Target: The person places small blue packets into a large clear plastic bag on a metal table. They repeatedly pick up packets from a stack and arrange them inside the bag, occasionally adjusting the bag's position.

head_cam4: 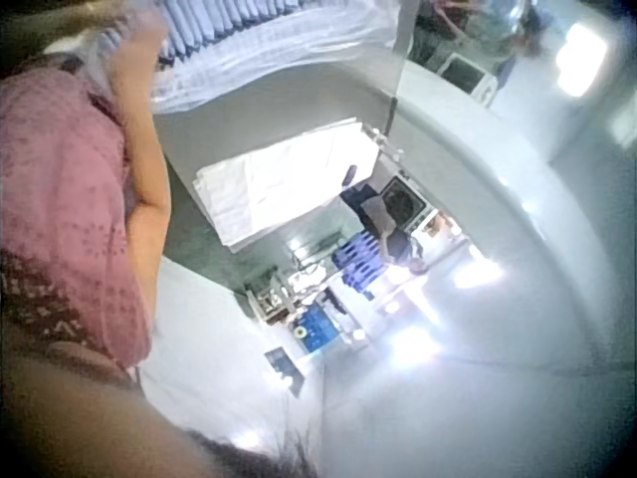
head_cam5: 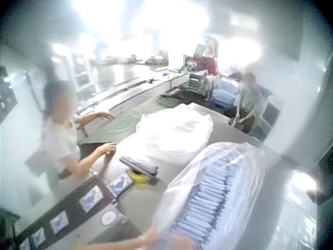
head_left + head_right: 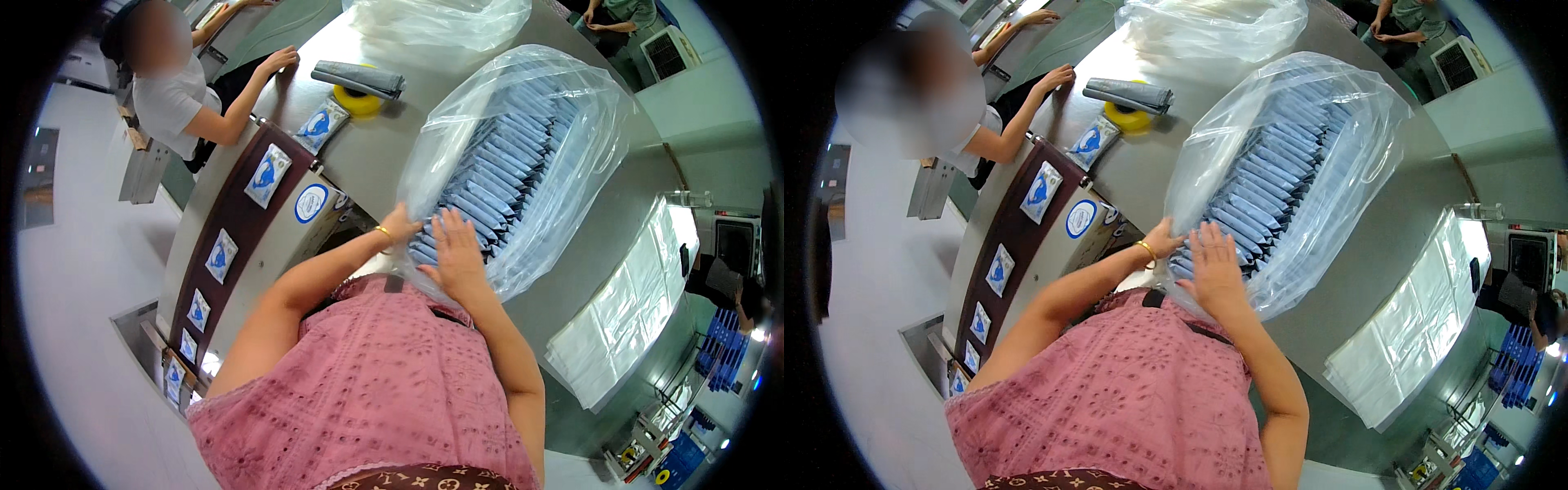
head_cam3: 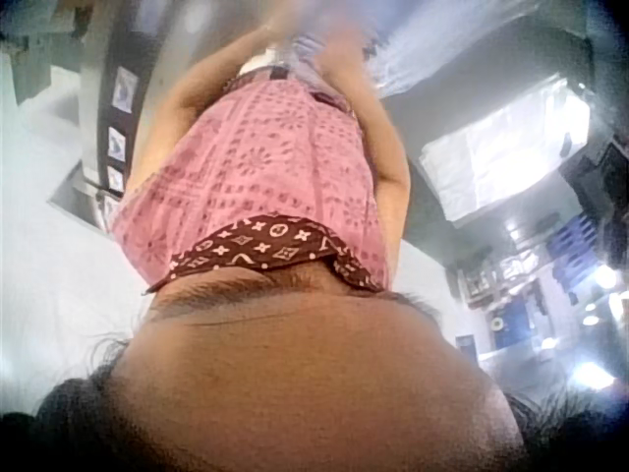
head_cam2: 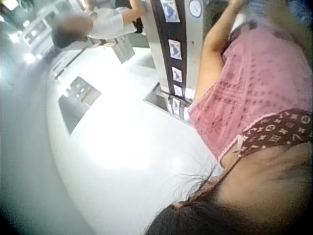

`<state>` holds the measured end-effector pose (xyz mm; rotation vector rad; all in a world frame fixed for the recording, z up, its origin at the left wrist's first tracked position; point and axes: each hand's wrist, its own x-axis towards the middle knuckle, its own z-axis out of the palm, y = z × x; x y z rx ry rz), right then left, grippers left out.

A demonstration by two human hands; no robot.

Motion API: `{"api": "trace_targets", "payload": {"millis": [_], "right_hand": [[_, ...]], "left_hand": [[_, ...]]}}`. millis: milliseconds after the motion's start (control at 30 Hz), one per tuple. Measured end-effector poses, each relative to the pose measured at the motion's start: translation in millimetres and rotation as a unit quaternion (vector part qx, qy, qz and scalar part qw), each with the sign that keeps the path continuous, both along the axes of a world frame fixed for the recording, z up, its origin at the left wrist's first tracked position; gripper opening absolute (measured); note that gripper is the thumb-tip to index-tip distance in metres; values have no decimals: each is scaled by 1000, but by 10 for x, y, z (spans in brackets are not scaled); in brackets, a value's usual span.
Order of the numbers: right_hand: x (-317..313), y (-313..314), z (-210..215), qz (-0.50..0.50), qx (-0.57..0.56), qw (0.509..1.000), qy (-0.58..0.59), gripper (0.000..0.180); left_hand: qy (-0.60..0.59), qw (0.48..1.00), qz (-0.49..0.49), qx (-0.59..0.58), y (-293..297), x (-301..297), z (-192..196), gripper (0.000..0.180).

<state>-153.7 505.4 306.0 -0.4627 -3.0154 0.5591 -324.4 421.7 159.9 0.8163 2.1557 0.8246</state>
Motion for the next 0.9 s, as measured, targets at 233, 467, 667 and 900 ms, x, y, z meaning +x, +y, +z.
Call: {"api": "trace_targets", "payload": {"millis": [233, 467, 667, 900], "right_hand": [[-57, -51, -607, -2, 65, 997, -45, 93], [317, 215, 87, -28, 9, 985, -172, 80], [785, 688, 1370, -179, 19, 929, -324, 63], [1120, 653, 1069, -138, -24, 987, -74, 58]], "left_hand": [[-123, 971, -33, 202, -118, -198, 1002, 36], [-221, 953, -54, 199, -13, -237, 1613, 45], [-215, 962, -84, 147, 79, -140, 1707, 45], [-153, 962, -128, 185, 13, -111, 1500, 38]]}}
